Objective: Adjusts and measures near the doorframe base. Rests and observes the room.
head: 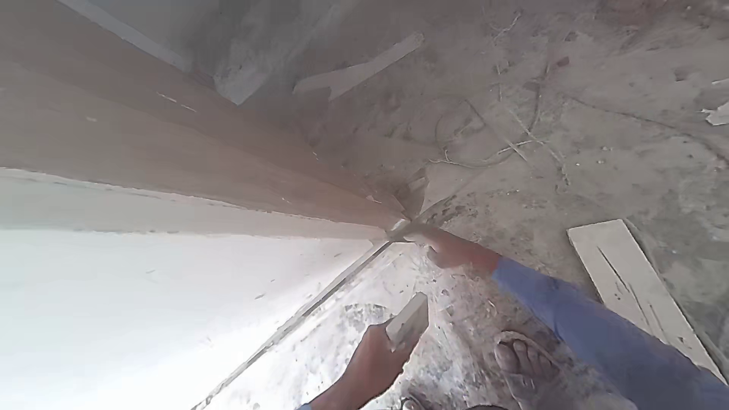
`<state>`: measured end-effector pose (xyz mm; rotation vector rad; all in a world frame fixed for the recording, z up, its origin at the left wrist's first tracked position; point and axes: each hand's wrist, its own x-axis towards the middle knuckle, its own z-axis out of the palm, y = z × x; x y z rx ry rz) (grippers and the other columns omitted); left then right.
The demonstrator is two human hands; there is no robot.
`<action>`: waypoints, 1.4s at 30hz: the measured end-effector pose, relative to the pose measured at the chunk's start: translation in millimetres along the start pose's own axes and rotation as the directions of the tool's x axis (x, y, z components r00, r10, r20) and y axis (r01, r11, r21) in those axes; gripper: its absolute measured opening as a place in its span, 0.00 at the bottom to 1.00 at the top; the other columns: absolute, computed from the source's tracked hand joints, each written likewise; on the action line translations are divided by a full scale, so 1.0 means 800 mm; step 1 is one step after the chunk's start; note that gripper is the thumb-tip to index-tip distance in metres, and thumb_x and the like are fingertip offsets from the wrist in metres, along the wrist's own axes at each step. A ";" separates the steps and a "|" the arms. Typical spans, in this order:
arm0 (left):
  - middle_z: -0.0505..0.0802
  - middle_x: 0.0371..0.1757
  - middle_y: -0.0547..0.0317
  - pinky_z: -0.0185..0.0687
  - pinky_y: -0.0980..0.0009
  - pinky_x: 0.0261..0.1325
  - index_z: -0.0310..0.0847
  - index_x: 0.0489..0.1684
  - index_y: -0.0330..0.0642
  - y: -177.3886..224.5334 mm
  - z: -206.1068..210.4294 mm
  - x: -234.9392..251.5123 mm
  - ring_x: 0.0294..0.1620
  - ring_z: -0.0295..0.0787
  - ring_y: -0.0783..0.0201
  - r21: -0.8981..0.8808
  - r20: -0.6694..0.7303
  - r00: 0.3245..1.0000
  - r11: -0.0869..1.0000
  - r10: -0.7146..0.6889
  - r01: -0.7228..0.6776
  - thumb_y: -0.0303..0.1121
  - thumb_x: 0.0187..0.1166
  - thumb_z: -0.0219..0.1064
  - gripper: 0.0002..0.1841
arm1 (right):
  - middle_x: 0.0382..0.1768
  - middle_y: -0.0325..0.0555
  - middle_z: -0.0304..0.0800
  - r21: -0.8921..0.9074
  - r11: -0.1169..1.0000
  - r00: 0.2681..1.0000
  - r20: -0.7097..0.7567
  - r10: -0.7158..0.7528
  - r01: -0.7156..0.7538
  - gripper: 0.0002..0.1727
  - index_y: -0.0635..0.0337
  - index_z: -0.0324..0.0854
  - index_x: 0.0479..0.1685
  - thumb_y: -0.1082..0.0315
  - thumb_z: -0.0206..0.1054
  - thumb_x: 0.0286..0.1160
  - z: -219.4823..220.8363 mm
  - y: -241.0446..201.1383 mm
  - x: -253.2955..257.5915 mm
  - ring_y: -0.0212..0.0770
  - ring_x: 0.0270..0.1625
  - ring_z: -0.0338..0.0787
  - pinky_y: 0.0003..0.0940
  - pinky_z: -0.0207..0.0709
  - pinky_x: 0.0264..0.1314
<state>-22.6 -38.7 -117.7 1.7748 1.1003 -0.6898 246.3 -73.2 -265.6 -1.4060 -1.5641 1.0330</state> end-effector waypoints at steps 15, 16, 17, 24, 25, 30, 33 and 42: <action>0.98 0.40 0.63 0.98 0.63 0.43 0.86 0.54 0.46 -0.040 -0.005 -0.022 0.35 0.98 0.65 -0.117 -0.100 0.995 0.993 0.006 -0.018 0.48 0.82 0.69 0.16 | 0.66 0.67 0.85 -0.282 0.785 0.833 -0.230 0.503 -0.552 0.22 0.64 0.79 0.72 0.62 0.59 0.85 -0.036 -0.030 0.009 0.67 0.70 0.84 0.67 0.73 0.73; 0.98 0.41 0.63 0.98 0.62 0.43 0.86 0.54 0.45 -0.038 -0.006 -0.021 0.35 0.98 0.64 -0.132 -0.098 0.995 0.991 -0.003 -0.010 0.48 0.82 0.69 0.16 | 0.66 0.64 0.87 -0.356 0.824 0.897 -0.172 0.407 -0.441 0.21 0.60 0.81 0.72 0.64 0.55 0.87 -0.029 -0.027 0.008 0.66 0.70 0.85 0.67 0.74 0.72; 0.97 0.41 0.62 0.98 0.62 0.43 0.86 0.54 0.45 -0.036 -0.008 -0.020 0.35 0.98 0.64 -0.122 -0.092 0.996 0.993 -0.003 -0.009 0.49 0.82 0.69 0.17 | 0.67 0.60 0.87 -0.400 0.855 0.944 -0.146 0.295 -0.329 0.21 0.56 0.81 0.73 0.65 0.54 0.87 -0.026 -0.024 0.010 0.64 0.70 0.85 0.65 0.74 0.72; 0.97 0.40 0.64 0.97 0.60 0.47 0.87 0.53 0.47 -0.036 -0.019 -0.031 0.37 0.98 0.65 -0.012 -0.073 0.997 1.000 0.016 -0.017 0.55 0.81 0.68 0.21 | 0.56 0.58 0.90 -0.416 0.815 0.882 -0.415 0.223 -0.402 0.27 0.61 0.85 0.53 0.49 0.81 0.64 -0.035 -0.041 0.078 0.60 0.57 0.91 0.62 0.84 0.53; 0.97 0.39 0.64 0.97 0.61 0.46 0.87 0.52 0.47 -0.037 -0.019 -0.032 0.35 0.98 0.66 -0.015 -0.077 0.997 1.000 -0.004 0.003 0.55 0.81 0.68 0.21 | 0.56 0.58 0.90 -0.442 0.803 0.885 -0.413 0.213 -0.399 0.27 0.61 0.85 0.53 0.48 0.80 0.65 -0.033 -0.030 0.082 0.60 0.57 0.92 0.61 0.85 0.51; 0.97 0.38 0.63 0.97 0.61 0.44 0.87 0.50 0.45 -0.041 -0.012 -0.027 0.34 0.97 0.64 -0.062 -0.047 0.994 0.994 -0.095 0.092 0.55 0.80 0.69 0.21 | 0.61 0.63 0.87 -0.473 0.780 0.907 -0.297 0.298 -0.411 0.17 0.65 0.83 0.59 0.65 0.69 0.76 -0.006 0.020 0.077 0.63 0.64 0.88 0.62 0.81 0.63; 0.96 0.36 0.63 0.96 0.62 0.44 0.86 0.48 0.46 -0.036 -0.012 -0.019 0.33 0.97 0.65 -0.040 -0.017 0.996 0.995 -0.092 0.091 0.56 0.81 0.67 0.21 | 0.63 0.61 0.86 -0.487 0.755 0.896 -0.298 0.329 -0.439 0.26 0.63 0.81 0.63 0.53 0.73 0.74 0.002 0.027 0.081 0.62 0.67 0.86 0.60 0.79 0.67; 0.96 0.35 0.65 0.96 0.63 0.44 0.86 0.47 0.46 -0.008 -0.012 0.006 0.33 0.96 0.66 -0.119 0.013 1.000 0.993 0.021 -0.020 0.52 0.82 0.68 0.18 | 0.64 0.66 0.84 -0.524 0.747 0.905 -0.134 0.403 -0.410 0.21 0.66 0.79 0.65 0.66 0.70 0.74 0.004 0.008 0.091 0.68 0.63 0.87 0.67 0.82 0.56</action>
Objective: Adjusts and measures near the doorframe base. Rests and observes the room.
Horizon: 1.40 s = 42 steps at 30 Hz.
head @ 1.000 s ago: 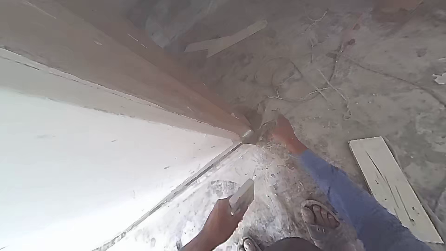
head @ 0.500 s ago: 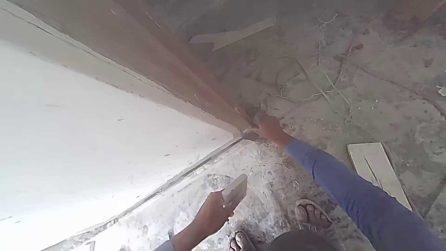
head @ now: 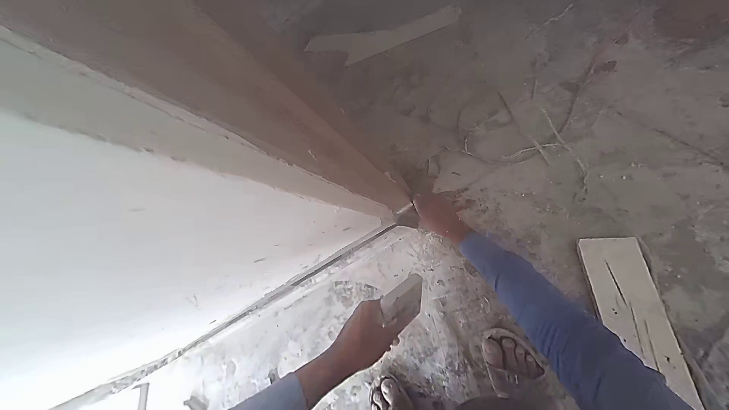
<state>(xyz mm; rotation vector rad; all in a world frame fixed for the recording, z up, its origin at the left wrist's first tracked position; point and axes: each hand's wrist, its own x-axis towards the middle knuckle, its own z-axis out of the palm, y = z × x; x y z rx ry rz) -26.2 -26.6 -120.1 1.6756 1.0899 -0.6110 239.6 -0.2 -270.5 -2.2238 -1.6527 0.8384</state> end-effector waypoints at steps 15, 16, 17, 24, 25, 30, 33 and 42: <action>0.96 0.35 0.64 0.97 0.62 0.42 0.85 0.47 0.46 -0.012 -0.006 -0.013 0.32 0.97 0.65 -0.023 -0.054 0.995 0.996 -0.086 0.085 0.53 0.81 0.68 0.19 | 0.50 0.64 0.90 -0.130 0.989 0.997 -0.026 -0.074 0.070 0.17 0.64 0.82 0.61 0.62 0.64 0.82 -0.034 -0.024 -0.014 0.68 0.53 0.91 0.67 0.81 0.51; 0.96 0.35 0.64 0.97 0.62 0.42 0.85 0.47 0.46 -0.011 -0.005 -0.013 0.32 0.97 0.64 -0.046 -0.052 0.995 0.995 -0.088 0.086 0.54 0.81 0.68 0.19 | 0.45 0.62 0.92 -0.134 0.986 0.987 -0.118 -0.112 0.096 0.17 0.64 0.84 0.56 0.58 0.63 0.82 -0.030 -0.019 -0.018 0.66 0.49 0.92 0.66 0.82 0.47; 0.97 0.36 0.63 0.98 0.61 0.42 0.85 0.48 0.46 -0.011 -0.005 -0.011 0.33 0.98 0.64 -0.070 -0.051 0.995 0.994 -0.088 0.084 0.54 0.81 0.68 0.20 | 0.38 0.59 0.92 -0.141 0.981 0.942 -0.291 -0.169 0.133 0.17 0.63 0.86 0.47 0.56 0.64 0.81 -0.021 -0.013 -0.021 0.63 0.43 0.94 0.62 0.84 0.40; 0.97 0.37 0.63 0.98 0.61 0.43 0.84 0.50 0.45 -0.004 -0.015 -0.013 0.34 0.98 0.64 -0.082 -0.073 0.994 0.994 -0.085 0.079 0.55 0.81 0.68 0.21 | 0.50 0.60 0.92 0.020 0.999 0.945 -0.327 -0.029 0.038 0.20 0.63 0.85 0.56 0.54 0.63 0.83 0.002 -0.015 -0.030 0.63 0.52 0.93 0.62 0.85 0.50; 0.97 0.37 0.63 0.98 0.61 0.42 0.84 0.50 0.45 -0.005 -0.013 -0.014 0.34 0.98 0.64 -0.102 -0.077 0.993 0.992 -0.088 0.080 0.55 0.81 0.68 0.21 | 0.56 0.61 0.89 0.000 1.000 0.976 -0.216 -0.026 0.027 0.22 0.63 0.82 0.62 0.54 0.65 0.81 0.005 -0.009 -0.025 0.63 0.58 0.91 0.63 0.83 0.55; 0.97 0.37 0.61 0.98 0.61 0.41 0.84 0.50 0.45 -0.007 -0.007 -0.015 0.33 0.98 0.62 -0.128 -0.060 0.992 0.987 -0.108 0.099 0.54 0.81 0.69 0.20 | 0.49 0.65 0.91 -0.094 0.995 0.999 -0.048 -0.021 0.016 0.24 0.58 0.76 0.75 0.69 0.64 0.80 -0.010 -0.005 -0.001 0.70 0.51 0.91 0.69 0.82 0.49; 0.97 0.37 0.62 0.98 0.61 0.42 0.85 0.49 0.45 -0.008 -0.003 -0.016 0.33 0.98 0.63 -0.079 -0.032 0.995 0.993 -0.091 0.089 0.54 0.81 0.68 0.20 | 0.50 0.66 0.90 -0.105 0.995 1.000 0.012 -0.003 0.004 0.21 0.59 0.74 0.75 0.70 0.59 0.84 -0.022 -0.013 0.000 0.71 0.53 0.91 0.70 0.82 0.52; 0.98 0.41 0.55 0.99 0.56 0.39 0.84 0.53 0.42 -0.006 -0.008 -0.045 0.35 0.99 0.54 -0.294 -0.042 0.998 0.956 -0.037 0.023 0.45 0.83 0.70 0.16 | 0.64 0.67 0.85 0.058 0.984 0.978 -0.112 0.174 -0.168 0.21 0.65 0.77 0.72 0.74 0.62 0.79 -0.020 -0.019 -0.031 0.68 0.65 0.86 0.66 0.81 0.62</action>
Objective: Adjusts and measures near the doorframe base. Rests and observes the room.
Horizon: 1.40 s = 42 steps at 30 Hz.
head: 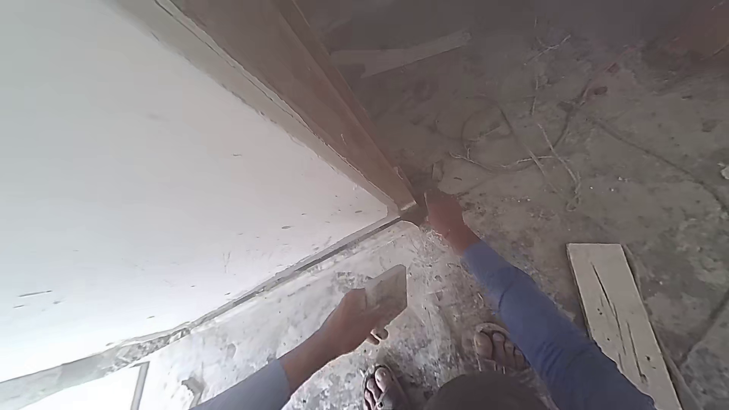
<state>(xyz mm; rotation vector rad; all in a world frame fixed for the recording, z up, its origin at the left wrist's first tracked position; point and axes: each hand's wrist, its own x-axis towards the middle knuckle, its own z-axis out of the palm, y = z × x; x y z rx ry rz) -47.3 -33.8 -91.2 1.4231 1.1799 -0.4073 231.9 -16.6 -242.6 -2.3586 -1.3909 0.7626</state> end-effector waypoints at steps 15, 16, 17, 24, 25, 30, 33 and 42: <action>0.98 0.43 0.55 0.99 0.56 0.37 0.83 0.55 0.42 0.016 0.009 0.013 0.35 0.99 0.54 0.015 0.009 1.000 1.000 0.012 -0.012 0.44 0.84 0.68 0.15 | 0.88 0.64 0.62 -0.162 0.851 0.856 0.239 -0.458 0.500 0.22 0.58 0.77 0.77 0.67 0.50 0.91 0.019 0.042 0.001 0.67 0.91 0.58 0.68 0.57 0.86; 0.98 0.43 0.55 0.99 0.56 0.38 0.83 0.55 0.42 0.016 0.009 0.014 0.35 0.99 0.54 0.017 0.014 1.000 1.000 0.016 -0.016 0.44 0.84 0.68 0.15 | 0.87 0.64 0.62 -0.186 0.845 0.857 0.237 -0.458 0.502 0.22 0.58 0.77 0.77 0.68 0.50 0.90 0.020 0.042 0.001 0.68 0.90 0.60 0.69 0.58 0.85; 0.98 0.44 0.55 0.99 0.55 0.39 0.84 0.55 0.42 0.015 0.008 0.014 0.36 0.99 0.54 0.019 0.020 1.000 1.000 0.020 -0.020 0.45 0.85 0.68 0.15 | 0.86 0.65 0.64 -0.216 0.836 0.859 0.229 -0.458 0.504 0.21 0.57 0.78 0.75 0.69 0.50 0.90 0.022 0.041 -0.001 0.68 0.88 0.62 0.70 0.59 0.85; 0.98 0.44 0.54 0.99 0.55 0.38 0.82 0.55 0.40 0.007 -0.004 0.001 0.35 0.99 0.53 0.009 -0.048 0.999 1.000 -0.020 0.020 0.42 0.84 0.69 0.15 | 0.84 0.66 0.68 -0.258 0.874 0.910 0.157 -0.383 0.412 0.22 0.50 0.79 0.76 0.71 0.50 0.89 0.027 0.047 -0.020 0.70 0.87 0.63 0.72 0.55 0.86; 0.98 0.44 0.52 0.99 0.54 0.38 0.82 0.56 0.40 0.005 -0.006 -0.001 0.36 0.99 0.52 -0.015 -0.055 0.998 1.000 -0.015 0.014 0.42 0.85 0.68 0.15 | 0.83 0.68 0.67 -0.259 0.886 0.923 0.143 -0.358 0.384 0.24 0.50 0.77 0.79 0.72 0.52 0.88 0.026 0.050 -0.023 0.71 0.87 0.63 0.74 0.55 0.85; 0.98 0.44 0.47 0.99 0.51 0.37 0.82 0.56 0.37 -0.005 -0.015 -0.008 0.36 0.99 0.47 -0.119 -0.053 0.999 0.993 -0.002 -0.004 0.39 0.86 0.67 0.14 | 0.88 0.73 0.57 -0.154 0.988 1.000 0.011 0.014 -0.012 0.30 0.74 0.57 0.88 0.73 0.50 0.87 0.000 0.066 -0.057 0.71 0.90 0.59 0.69 0.57 0.86; 0.98 0.46 0.46 0.98 0.50 0.38 0.80 0.58 0.35 0.002 -0.014 -0.012 0.37 0.99 0.46 -0.174 -0.043 0.999 0.985 -0.007 0.000 0.37 0.87 0.66 0.14 | 0.83 0.71 0.68 -0.033 0.992 0.983 -0.138 0.118 -0.123 0.28 0.71 0.68 0.83 0.71 0.55 0.84 -0.037 0.092 -0.094 0.68 0.82 0.73 0.62 0.71 0.80; 0.96 0.52 0.47 0.98 0.49 0.43 0.78 0.63 0.36 0.042 0.002 0.010 0.43 0.99 0.47 -0.193 0.028 0.997 0.979 0.073 -0.066 0.35 0.86 0.67 0.15 | 0.47 0.52 0.95 0.420 0.894 0.956 -0.292 -0.031 0.158 0.15 0.63 0.89 0.56 0.64 0.61 0.84 -0.012 0.068 -0.207 0.50 0.51 0.95 0.52 0.86 0.61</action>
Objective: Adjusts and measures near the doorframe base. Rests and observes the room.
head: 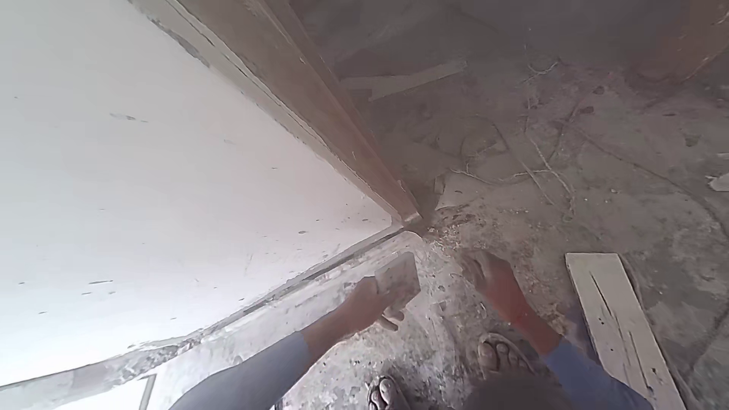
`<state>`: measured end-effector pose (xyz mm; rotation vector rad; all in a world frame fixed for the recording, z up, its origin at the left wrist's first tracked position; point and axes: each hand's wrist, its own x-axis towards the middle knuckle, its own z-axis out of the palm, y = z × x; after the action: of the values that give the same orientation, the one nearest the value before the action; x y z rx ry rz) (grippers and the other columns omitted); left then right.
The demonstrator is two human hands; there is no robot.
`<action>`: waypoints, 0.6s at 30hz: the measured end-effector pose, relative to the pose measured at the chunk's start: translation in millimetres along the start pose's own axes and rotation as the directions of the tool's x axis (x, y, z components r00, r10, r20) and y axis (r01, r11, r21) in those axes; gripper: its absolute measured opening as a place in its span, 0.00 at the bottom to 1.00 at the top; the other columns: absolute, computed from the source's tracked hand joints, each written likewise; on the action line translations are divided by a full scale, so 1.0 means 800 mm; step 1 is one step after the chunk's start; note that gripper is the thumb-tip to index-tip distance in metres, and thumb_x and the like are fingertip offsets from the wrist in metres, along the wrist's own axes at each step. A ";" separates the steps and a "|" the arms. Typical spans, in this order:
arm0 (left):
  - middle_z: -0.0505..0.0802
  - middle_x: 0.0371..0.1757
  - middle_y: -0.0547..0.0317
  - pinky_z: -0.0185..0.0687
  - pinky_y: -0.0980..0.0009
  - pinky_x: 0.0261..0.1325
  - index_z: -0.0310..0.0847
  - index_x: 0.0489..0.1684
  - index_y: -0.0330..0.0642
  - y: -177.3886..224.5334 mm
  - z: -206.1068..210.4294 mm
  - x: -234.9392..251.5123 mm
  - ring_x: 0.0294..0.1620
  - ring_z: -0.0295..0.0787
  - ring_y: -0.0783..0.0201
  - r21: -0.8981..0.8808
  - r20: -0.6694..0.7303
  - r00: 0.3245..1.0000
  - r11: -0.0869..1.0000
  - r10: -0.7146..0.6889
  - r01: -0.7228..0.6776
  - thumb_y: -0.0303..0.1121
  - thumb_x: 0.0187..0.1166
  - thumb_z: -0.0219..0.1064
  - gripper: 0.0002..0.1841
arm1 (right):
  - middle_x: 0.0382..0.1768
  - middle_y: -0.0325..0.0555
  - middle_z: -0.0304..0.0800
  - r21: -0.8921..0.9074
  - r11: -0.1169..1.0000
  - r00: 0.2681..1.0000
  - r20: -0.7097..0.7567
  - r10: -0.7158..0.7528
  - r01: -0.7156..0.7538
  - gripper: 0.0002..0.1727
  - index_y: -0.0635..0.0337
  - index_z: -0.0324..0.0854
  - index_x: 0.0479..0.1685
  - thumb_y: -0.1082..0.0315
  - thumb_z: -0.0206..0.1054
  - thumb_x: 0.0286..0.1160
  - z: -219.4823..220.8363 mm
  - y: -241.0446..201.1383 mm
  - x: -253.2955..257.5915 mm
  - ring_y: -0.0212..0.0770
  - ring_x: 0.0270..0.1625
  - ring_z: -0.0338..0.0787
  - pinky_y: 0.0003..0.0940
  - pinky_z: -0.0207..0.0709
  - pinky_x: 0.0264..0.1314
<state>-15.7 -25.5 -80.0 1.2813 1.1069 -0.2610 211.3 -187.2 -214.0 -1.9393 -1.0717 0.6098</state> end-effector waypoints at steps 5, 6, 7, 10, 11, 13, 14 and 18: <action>0.95 0.55 0.51 0.99 0.54 0.51 0.77 0.64 0.36 0.015 0.023 0.004 0.48 0.98 0.53 0.036 -0.013 0.997 0.996 0.082 -0.081 0.33 0.85 0.68 0.15 | 0.73 0.46 0.85 0.539 0.835 0.973 0.112 -0.201 0.111 0.28 0.63 0.74 0.79 0.63 0.68 0.80 0.023 -0.037 -0.009 0.37 0.70 0.88 0.34 0.86 0.73; 0.95 0.55 0.53 0.98 0.56 0.53 0.77 0.64 0.37 0.019 0.028 0.002 0.50 0.98 0.55 0.079 -0.011 0.996 0.993 0.088 -0.087 0.33 0.85 0.68 0.15 | 0.76 0.46 0.82 0.614 0.787 0.967 0.160 -0.200 0.061 0.34 0.62 0.71 0.82 0.59 0.72 0.78 0.023 -0.049 -0.009 0.37 0.73 0.87 0.35 0.85 0.73; 0.95 0.54 0.55 0.98 0.57 0.54 0.78 0.64 0.37 0.022 0.032 0.000 0.49 0.98 0.57 0.144 -0.008 0.995 0.985 0.099 -0.097 0.34 0.85 0.68 0.16 | 0.78 0.47 0.80 0.656 0.752 0.960 0.174 -0.221 0.054 0.38 0.64 0.67 0.85 0.56 0.73 0.77 0.023 -0.058 -0.009 0.37 0.74 0.86 0.35 0.85 0.74; 0.96 0.51 0.59 0.99 0.59 0.47 0.76 0.67 0.43 0.030 0.038 -0.008 0.42 0.99 0.60 0.293 0.032 0.986 0.942 0.161 -0.163 0.41 0.85 0.67 0.18 | 0.84 0.53 0.73 0.683 0.721 0.951 0.137 -0.278 0.113 0.45 0.71 0.57 0.89 0.52 0.71 0.80 0.034 -0.066 -0.013 0.38 0.80 0.80 0.34 0.79 0.81; 0.96 0.51 0.59 0.99 0.60 0.44 0.73 0.72 0.45 0.033 0.038 -0.010 0.39 0.98 0.60 0.322 0.051 0.983 0.929 0.176 -0.183 0.42 0.85 0.67 0.21 | 0.84 0.54 0.72 0.690 0.712 0.949 0.125 -0.289 0.126 0.46 0.72 0.56 0.89 0.51 0.70 0.80 0.036 -0.066 -0.014 0.38 0.82 0.78 0.35 0.78 0.83; 0.95 0.49 0.58 0.98 0.61 0.39 0.63 0.81 0.48 0.041 0.038 -0.017 0.34 0.97 0.61 0.353 0.097 0.983 0.918 0.158 -0.182 0.42 0.85 0.68 0.28 | 0.86 0.55 0.70 0.696 0.704 0.943 0.123 -0.310 0.141 0.45 0.71 0.56 0.90 0.50 0.67 0.82 0.038 -0.065 -0.020 0.40 0.85 0.75 0.37 0.73 0.86; 0.94 0.49 0.58 0.97 0.63 0.36 0.59 0.84 0.50 0.043 0.038 -0.021 0.32 0.96 0.61 0.345 0.126 0.982 0.922 0.139 -0.175 0.40 0.85 0.68 0.31 | 0.85 0.55 0.70 0.684 0.714 0.942 0.122 -0.313 0.148 0.44 0.70 0.57 0.90 0.50 0.67 0.83 0.038 -0.066 -0.023 0.40 0.85 0.74 0.37 0.71 0.88; 0.93 0.40 0.59 0.89 0.69 0.25 0.66 0.76 0.49 0.047 0.041 -0.023 0.24 0.91 0.65 0.296 0.173 0.980 0.944 0.098 -0.147 0.35 0.85 0.65 0.22 | 0.90 0.49 0.62 0.325 0.892 0.935 0.059 -0.350 0.314 0.43 0.59 0.53 0.94 0.50 0.63 0.83 0.031 -0.083 -0.031 0.42 0.90 0.65 0.45 0.62 0.91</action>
<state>18.2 -48.8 -46.0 1.5722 0.8699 -0.4462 150.0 -178.0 -171.6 -1.4212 -1.2630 0.6585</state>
